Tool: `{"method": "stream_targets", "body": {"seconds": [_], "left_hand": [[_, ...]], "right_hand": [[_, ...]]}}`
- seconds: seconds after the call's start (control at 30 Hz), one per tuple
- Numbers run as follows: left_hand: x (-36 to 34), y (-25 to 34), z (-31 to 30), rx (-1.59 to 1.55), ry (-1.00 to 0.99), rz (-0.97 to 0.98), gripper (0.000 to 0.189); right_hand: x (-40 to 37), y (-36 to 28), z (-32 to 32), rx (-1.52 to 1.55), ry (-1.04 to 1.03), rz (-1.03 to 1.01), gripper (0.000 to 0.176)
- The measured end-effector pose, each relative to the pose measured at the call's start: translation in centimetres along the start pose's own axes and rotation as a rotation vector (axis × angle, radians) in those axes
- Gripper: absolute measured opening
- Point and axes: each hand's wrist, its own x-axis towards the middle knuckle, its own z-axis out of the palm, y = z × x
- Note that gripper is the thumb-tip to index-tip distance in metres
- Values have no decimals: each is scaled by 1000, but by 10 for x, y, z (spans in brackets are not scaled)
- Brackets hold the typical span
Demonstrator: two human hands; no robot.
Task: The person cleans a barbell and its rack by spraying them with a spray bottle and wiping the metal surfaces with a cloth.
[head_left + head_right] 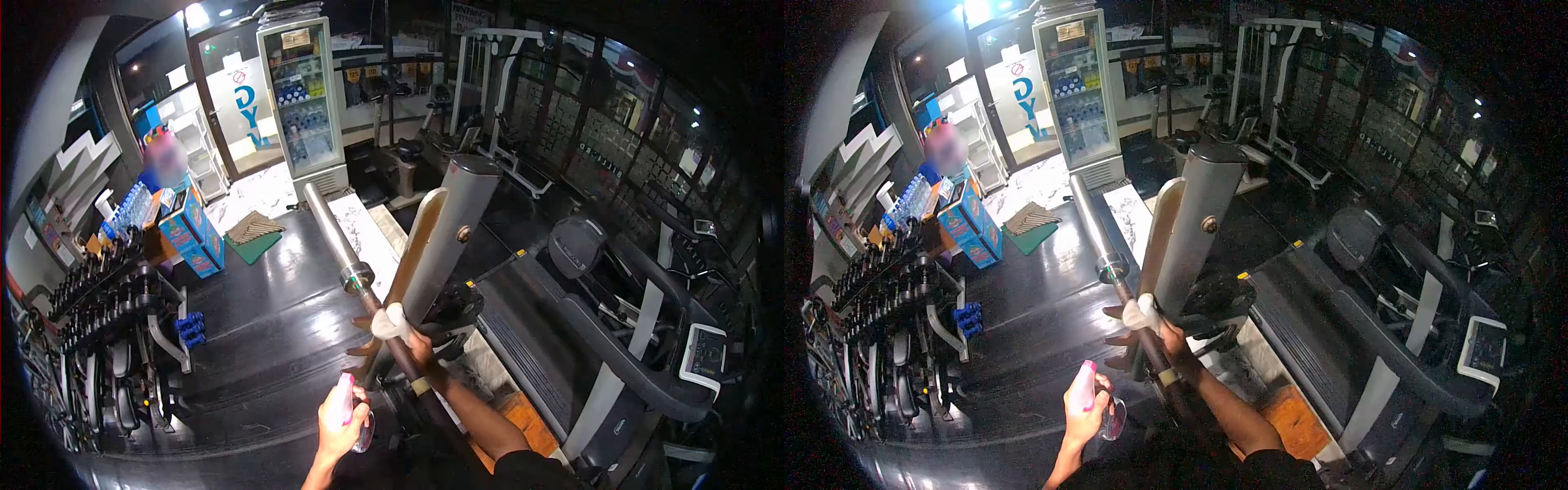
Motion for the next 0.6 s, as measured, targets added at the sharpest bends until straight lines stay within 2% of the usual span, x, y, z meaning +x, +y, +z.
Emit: {"method": "stream_targets", "body": {"seconds": [0.03,0.1,0.13,0.33,0.37,0.4,0.43,0.5,0.57,0.6], "left_hand": [[0,1,0,17,2,-10,32],[0,4,1,35,3,-22,31],[0,7,2,2,-4,-18,30],[-5,9,1,-5,11,-1,26],[-6,9,0,-2,25,1,26],[-6,9,-2,1,30,1,26],[-7,8,-4,41,19,-18,25],[-8,8,-3,77,6,-43,25],[-6,12,3,40,29,-62,21],[-6,11,4,40,27,-64,21]], "right_hand": [[-7,0,0,0,1,2,49],[-16,-11,1,100,-162,142,40],[-22,-9,2,100,-160,143,40],[-66,53,24,473,258,518,27],[-80,103,16,-49,245,241,27],[-64,62,1,-21,286,561,29],[-48,33,-3,-7,508,413,28],[-38,35,-21,-556,590,-26,26],[4,-21,-40,-328,599,-91,30],[29,-39,-44,-429,583,-223,32]]}}
